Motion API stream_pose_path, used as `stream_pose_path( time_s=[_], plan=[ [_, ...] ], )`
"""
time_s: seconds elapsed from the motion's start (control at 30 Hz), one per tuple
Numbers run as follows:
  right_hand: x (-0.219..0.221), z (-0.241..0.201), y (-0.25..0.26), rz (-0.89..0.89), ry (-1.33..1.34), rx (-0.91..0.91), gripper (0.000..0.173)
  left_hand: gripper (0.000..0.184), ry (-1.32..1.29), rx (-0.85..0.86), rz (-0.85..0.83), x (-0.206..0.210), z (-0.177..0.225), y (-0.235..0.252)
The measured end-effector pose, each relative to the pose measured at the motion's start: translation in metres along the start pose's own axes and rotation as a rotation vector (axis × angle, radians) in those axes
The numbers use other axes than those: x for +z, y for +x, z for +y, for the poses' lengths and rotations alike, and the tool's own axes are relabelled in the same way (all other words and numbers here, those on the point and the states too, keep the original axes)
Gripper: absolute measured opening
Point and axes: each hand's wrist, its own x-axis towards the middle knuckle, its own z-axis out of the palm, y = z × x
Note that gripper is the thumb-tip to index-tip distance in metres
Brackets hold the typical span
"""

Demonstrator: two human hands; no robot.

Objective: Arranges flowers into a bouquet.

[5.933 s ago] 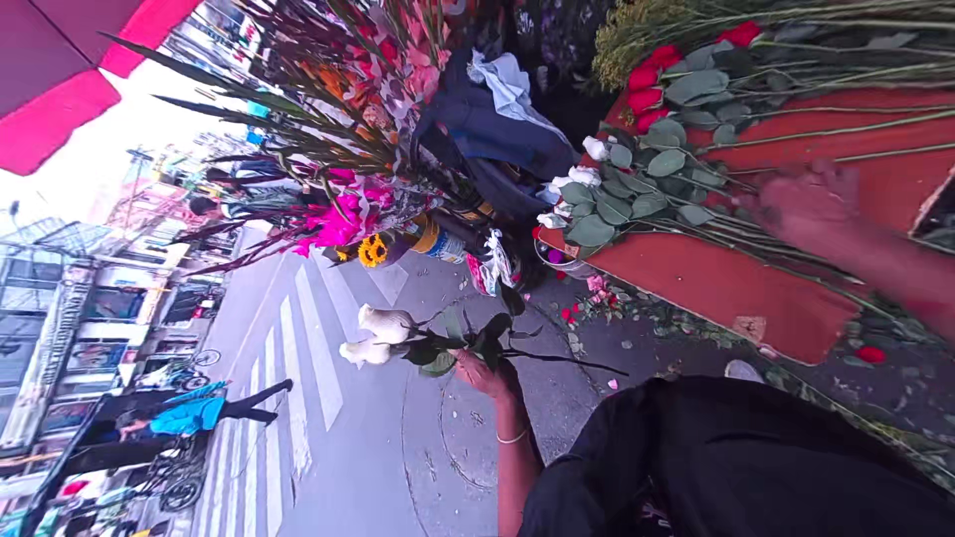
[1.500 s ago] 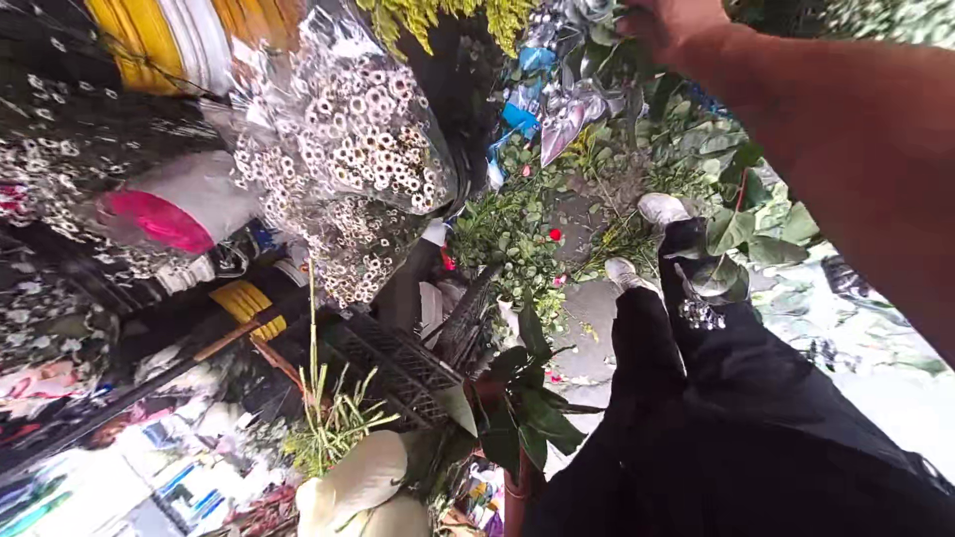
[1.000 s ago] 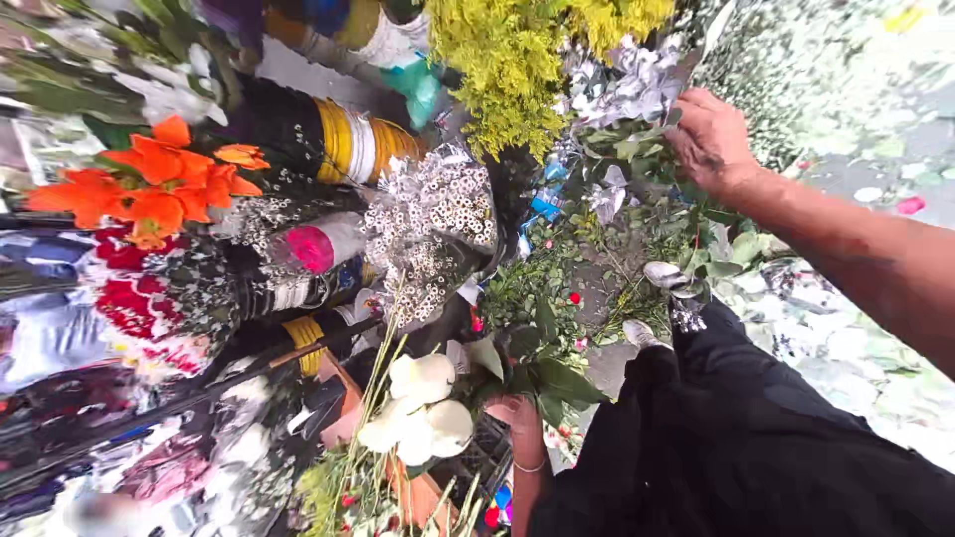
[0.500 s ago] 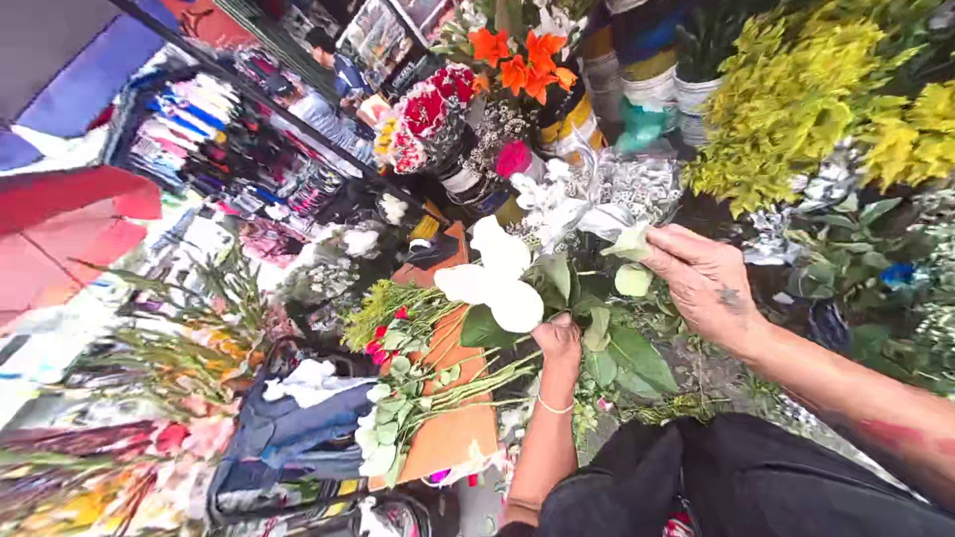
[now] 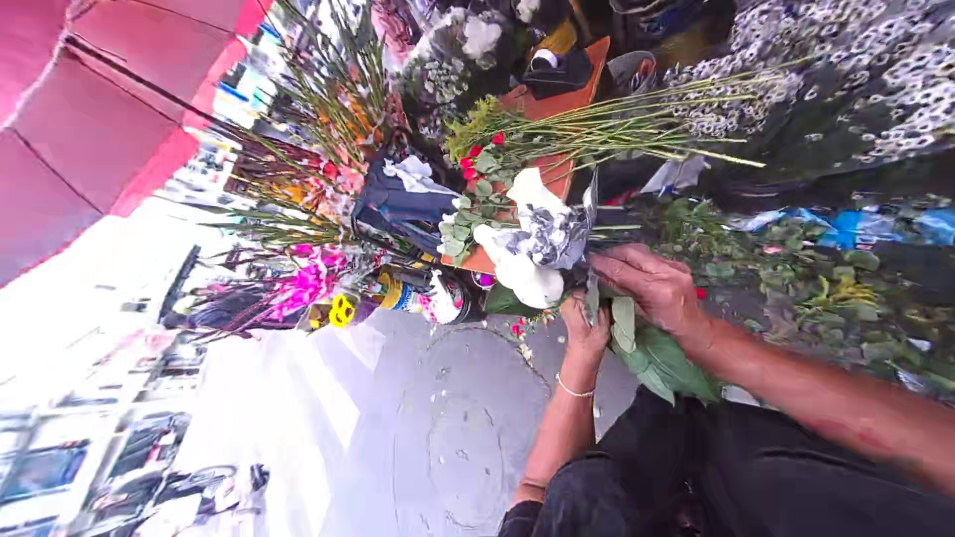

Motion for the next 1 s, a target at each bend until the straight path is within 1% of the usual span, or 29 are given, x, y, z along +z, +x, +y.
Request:
stream_pose_path(
  time_s=[0.07,0.13,0.2,0.23,0.3,0.37,0.4,0.5,0.57,0.7,0.77,0.83,0.9,0.93,0.97,1.0],
  plan=[
    [0.008,-0.012,-0.002,-0.085,-0.037,-0.021,0.027,0.035,-0.014,-0.017,0.078,-0.006,-0.005,-0.006],
    [0.017,-0.029,-0.006,-0.163,-0.065,-0.026,0.028,0.033,-0.108,-0.05,0.146,-0.018,-0.006,-0.016],
    [0.028,-0.048,-0.012,-0.233,-0.109,-0.051,0.028,0.033,-0.17,-0.083,0.164,-0.033,-0.014,-0.029],
    [0.033,-0.059,-0.016,-0.282,-0.14,-0.064,0.03,0.032,-0.159,-0.091,0.179,-0.042,-0.017,-0.035],
    [0.044,-0.078,-0.019,-0.364,-0.202,-0.101,0.03,0.032,-0.025,-0.11,0.182,-0.059,-0.021,-0.042],
    [0.057,-0.093,-0.018,-0.393,-0.27,-0.15,0.025,0.032,0.032,-0.244,0.161,-0.074,-0.023,-0.046],
    [0.065,-0.1,-0.018,-0.393,-0.294,-0.179,0.021,0.032,0.032,-0.265,0.17,-0.082,-0.025,-0.05],
    [0.097,-0.121,-0.024,-0.413,-0.286,-0.259,0.019,0.034,-0.098,-0.18,0.259,-0.111,-0.052,-0.067],
    [0.125,-0.135,-0.032,-0.452,-0.246,-0.307,0.019,0.035,-0.229,-0.187,0.326,-0.135,-0.07,-0.077],
    [0.185,-0.162,-0.05,-0.557,-0.225,-0.397,0.017,0.034,-0.264,-0.184,0.458,-0.187,-0.106,-0.095],
    [0.215,-0.179,-0.059,-0.652,-0.24,-0.412,0.016,0.036,-0.33,-0.189,0.513,-0.212,-0.126,-0.103],
    [0.244,-0.2,-0.07,-0.798,-0.279,-0.366,0.018,0.041,-0.359,-0.226,0.576,-0.238,-0.145,-0.11],
    [0.263,-0.221,-0.072,-1.022,-0.272,-0.26,0.029,0.043,-0.266,-0.289,0.638,-0.264,-0.159,-0.114],
    [0.271,-0.228,-0.07,-1.07,-0.235,-0.217,0.033,0.044,-0.188,-0.29,0.662,-0.277,-0.168,-0.115],
    [0.281,-0.231,-0.071,-0.985,-0.165,-0.215,0.032,0.043,-0.136,-0.279,0.683,-0.289,-0.177,-0.115],
    [0.292,-0.231,-0.074,-0.8,-0.078,-0.247,0.028,0.039,-0.135,-0.246,0.694,-0.299,-0.186,-0.114]
  ],
)
